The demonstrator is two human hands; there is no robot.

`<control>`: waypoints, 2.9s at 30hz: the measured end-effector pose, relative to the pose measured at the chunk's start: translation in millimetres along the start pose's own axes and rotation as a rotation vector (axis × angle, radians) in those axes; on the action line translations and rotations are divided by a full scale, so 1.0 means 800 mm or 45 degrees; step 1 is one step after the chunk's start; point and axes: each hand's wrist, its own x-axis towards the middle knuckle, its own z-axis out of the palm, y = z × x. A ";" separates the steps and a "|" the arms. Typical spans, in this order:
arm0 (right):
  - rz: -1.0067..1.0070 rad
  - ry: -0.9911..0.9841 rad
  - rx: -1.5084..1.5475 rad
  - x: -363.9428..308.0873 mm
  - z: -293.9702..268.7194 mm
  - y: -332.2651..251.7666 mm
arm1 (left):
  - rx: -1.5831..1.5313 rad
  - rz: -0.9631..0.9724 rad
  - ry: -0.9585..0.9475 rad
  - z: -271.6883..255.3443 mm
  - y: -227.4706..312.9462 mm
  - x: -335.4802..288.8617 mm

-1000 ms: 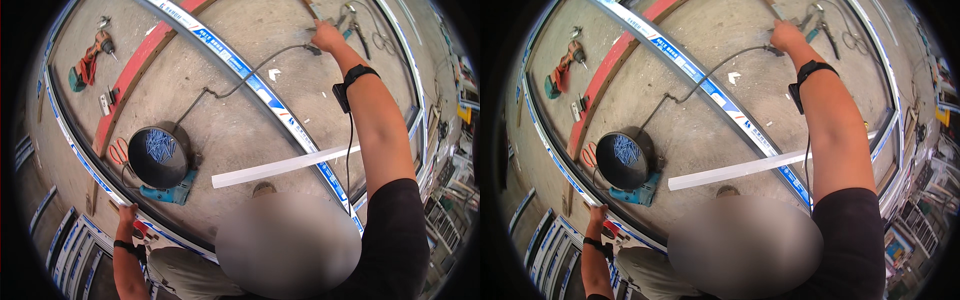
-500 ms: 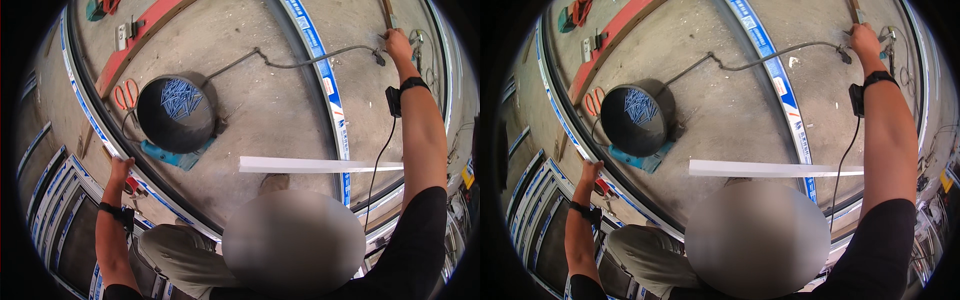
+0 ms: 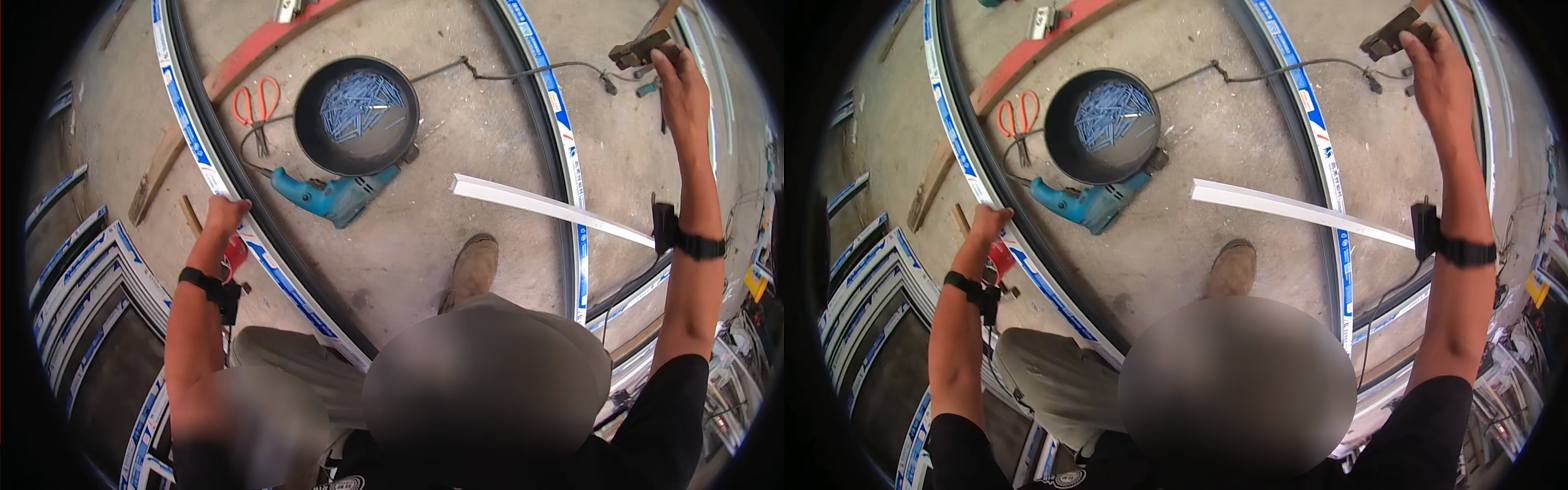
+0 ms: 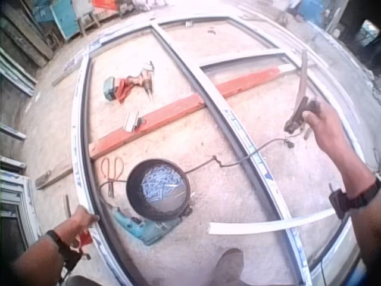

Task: Assemble and secure components of a metal or plastic window frame on the floor.

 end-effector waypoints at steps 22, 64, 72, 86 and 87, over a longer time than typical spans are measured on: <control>0.860 -0.715 0.249 -0.402 -0.192 -0.333 | -0.103 0.152 0.136 0.026 0.003 -0.006; 0.248 -0.770 0.011 0.125 0.367 -0.493 | 0.000 0.184 0.195 0.014 -0.004 -0.045; 0.096 -1.087 0.162 0.141 0.373 -0.467 | 0.011 0.214 0.172 0.023 0.005 -0.037; -0.419 -0.469 0.747 -0.152 0.010 -0.470 | 0.016 0.347 0.202 0.034 -0.022 0.000; -0.480 -0.429 0.756 -0.172 -0.004 -0.468 | 0.012 0.346 0.208 0.037 -0.025 0.010</control>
